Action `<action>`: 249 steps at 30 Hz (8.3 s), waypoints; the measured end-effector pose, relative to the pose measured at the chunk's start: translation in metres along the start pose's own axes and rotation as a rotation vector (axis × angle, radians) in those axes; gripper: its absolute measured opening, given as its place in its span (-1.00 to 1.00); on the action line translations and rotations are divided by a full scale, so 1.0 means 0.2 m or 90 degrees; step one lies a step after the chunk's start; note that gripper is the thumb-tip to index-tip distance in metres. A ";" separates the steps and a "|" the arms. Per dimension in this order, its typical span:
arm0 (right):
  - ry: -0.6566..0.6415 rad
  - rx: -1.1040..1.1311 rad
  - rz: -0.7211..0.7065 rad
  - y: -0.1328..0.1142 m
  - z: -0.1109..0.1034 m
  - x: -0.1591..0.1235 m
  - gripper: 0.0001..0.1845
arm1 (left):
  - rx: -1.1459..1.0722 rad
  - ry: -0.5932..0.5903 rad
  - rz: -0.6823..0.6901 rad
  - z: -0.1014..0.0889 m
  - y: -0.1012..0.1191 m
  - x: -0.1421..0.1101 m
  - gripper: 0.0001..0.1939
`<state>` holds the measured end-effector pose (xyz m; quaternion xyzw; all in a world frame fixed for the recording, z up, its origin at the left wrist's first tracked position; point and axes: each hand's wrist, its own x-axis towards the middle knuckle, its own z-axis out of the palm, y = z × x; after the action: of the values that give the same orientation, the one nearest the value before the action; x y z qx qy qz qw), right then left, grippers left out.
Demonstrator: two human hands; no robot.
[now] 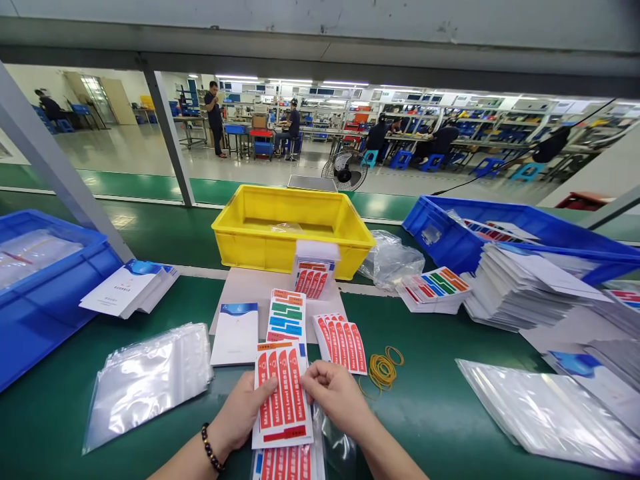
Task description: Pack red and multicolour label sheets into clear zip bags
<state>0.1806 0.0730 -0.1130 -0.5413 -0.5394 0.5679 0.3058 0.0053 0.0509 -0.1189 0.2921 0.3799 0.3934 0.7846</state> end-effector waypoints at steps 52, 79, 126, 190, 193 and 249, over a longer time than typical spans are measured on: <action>-0.004 0.204 -0.083 -0.02 -0.07 0.03 -0.51 | 0.488 -0.002 0.225 -0.01 0.05 -0.02 -0.79; -0.073 -0.116 -0.128 -0.05 -0.04 0.00 -0.87 | 0.269 0.087 0.077 0.00 0.07 -0.01 -0.66; 0.104 -0.471 -0.585 0.00 0.10 -0.11 -0.78 | 0.470 0.225 0.477 -0.08 0.08 -0.03 -0.78; 0.121 -0.416 -0.475 -0.01 0.22 -0.08 -0.72 | 0.686 0.174 0.229 0.06 0.03 -0.12 -0.60; 0.228 -0.469 -0.519 0.01 0.22 -0.05 -0.74 | 0.716 0.204 0.229 0.07 0.03 -0.13 -0.60; -0.080 -0.508 -0.812 -0.23 0.33 -0.11 -0.82 | -0.184 0.092 -0.003 -0.26 0.06 -0.33 -0.67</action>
<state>0.1122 0.0450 -0.0738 -0.1605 -0.9292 0.0721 0.3249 -0.0691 0.0103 -0.1131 0.1462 0.3752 0.4622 0.7901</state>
